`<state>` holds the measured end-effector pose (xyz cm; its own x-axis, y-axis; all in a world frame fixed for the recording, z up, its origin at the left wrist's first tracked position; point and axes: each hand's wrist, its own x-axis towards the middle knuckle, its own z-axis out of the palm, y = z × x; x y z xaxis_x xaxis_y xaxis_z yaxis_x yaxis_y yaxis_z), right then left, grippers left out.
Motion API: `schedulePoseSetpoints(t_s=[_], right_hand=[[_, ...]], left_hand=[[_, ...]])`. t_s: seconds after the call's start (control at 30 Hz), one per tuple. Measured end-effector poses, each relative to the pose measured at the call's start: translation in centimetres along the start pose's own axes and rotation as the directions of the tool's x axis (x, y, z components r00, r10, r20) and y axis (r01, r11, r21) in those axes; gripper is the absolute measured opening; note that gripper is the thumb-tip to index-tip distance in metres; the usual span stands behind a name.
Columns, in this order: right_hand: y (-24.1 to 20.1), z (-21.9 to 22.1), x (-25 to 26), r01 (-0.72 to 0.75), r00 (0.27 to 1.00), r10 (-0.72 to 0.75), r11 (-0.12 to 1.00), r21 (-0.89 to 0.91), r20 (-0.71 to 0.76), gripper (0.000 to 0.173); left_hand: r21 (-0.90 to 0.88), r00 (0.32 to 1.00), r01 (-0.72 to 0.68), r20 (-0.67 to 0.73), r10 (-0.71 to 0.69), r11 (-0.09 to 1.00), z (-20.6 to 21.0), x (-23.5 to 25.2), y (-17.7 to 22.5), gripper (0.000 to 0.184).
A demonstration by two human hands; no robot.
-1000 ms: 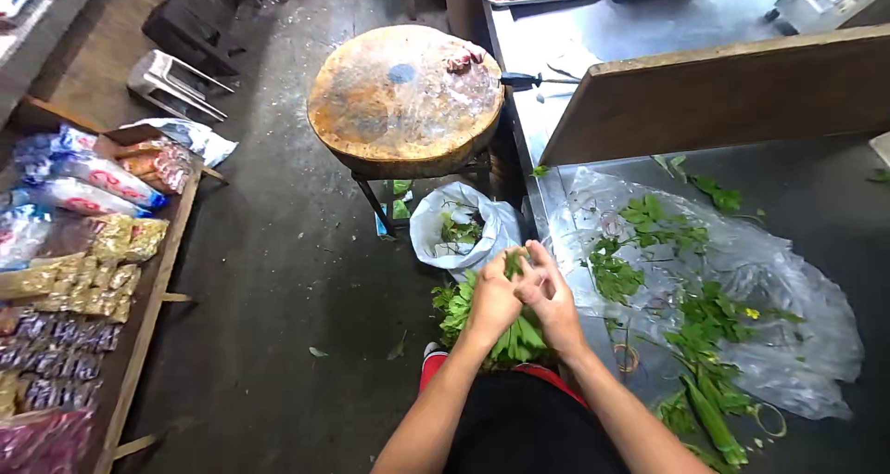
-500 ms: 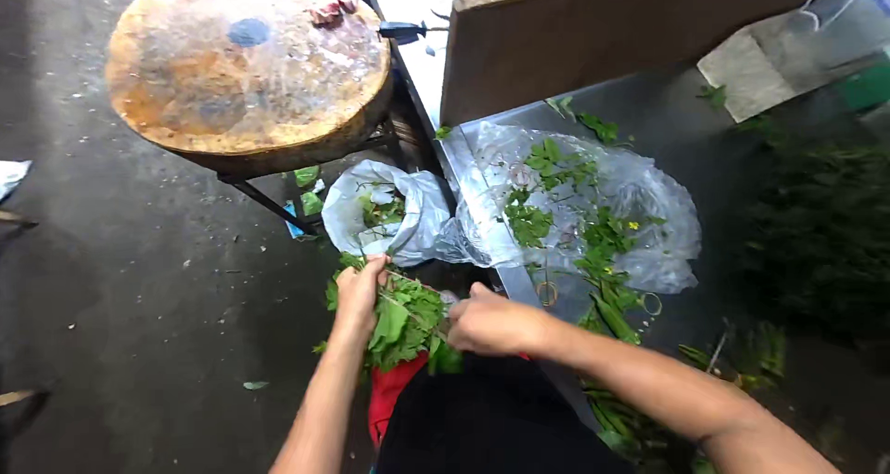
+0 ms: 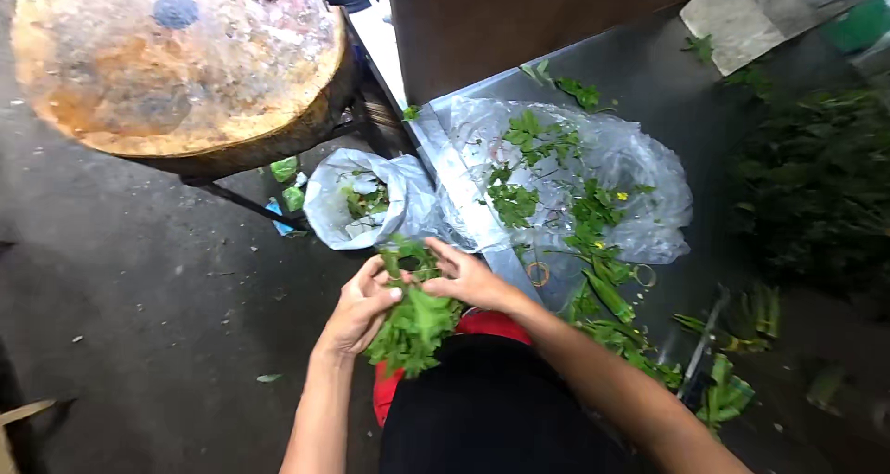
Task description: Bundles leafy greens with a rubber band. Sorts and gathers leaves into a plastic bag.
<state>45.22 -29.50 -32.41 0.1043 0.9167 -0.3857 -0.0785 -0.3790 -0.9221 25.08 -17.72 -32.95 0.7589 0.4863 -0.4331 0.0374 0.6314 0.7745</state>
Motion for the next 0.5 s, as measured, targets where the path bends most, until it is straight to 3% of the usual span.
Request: schedulePoseSetpoints(t_s=[0.07, 0.17, 0.27, 0.33, 0.4, 0.43, 0.5], right_hand=[[-0.7, -1.3, -0.5, 0.023, 0.998, -0.024, 0.999, 0.024, 0.057, 0.091], [-2.4, -2.7, -0.1, 0.044, 0.983, -0.04, 0.999, -0.021, 0.181, 0.092], [-3.9, -1.3, 2.2, 0.193, 0.947, -0.134, 0.964, -0.185, 0.293, 0.06], [-4.7, 1.2, 3.6, 0.408, 0.866, -0.26, 0.862, -0.301, 0.427, 0.032], [-6.7, 3.8, 3.2, 0.63, 0.734, -0.359, 0.677, -0.38, 0.577, 0.025], [-7.5, 5.2, 2.2, 0.713, 0.67, -0.424, 0.596, -0.369, 0.609, 0.024], [-7.6, 7.7, -0.2, 0.838, 0.543, -0.611, 0.438, -0.325, 0.577, 0.022]], left_hand=[[-0.003, 1.0, -0.005, 0.015, 0.005, 1.0, 0.3, -1.2, 0.4, 0.065], [0.015, 0.999, 0.011, 0.03, -0.012, 1.0, 1.5, -1.7, 0.6, 0.04], [0.098, 0.98, 0.091, 0.168, -0.106, 0.991, 2.5, -1.2, 0.3, 0.035], [0.074, 0.971, 0.114, 0.201, -0.127, 0.991, 1.9, -0.9, -1.5, 0.033], [0.059, 0.993, 0.121, 0.001, -0.121, 0.991, 0.4, -0.9, -3.1, 0.019], [0.114, 0.988, 0.139, -0.082, -0.13, 0.984, 0.2, -0.8, -2.4, 0.021], [0.096, 0.959, 0.118, -0.268, -0.088, 0.988, 1.2, 0.2, -0.3, 0.022]])
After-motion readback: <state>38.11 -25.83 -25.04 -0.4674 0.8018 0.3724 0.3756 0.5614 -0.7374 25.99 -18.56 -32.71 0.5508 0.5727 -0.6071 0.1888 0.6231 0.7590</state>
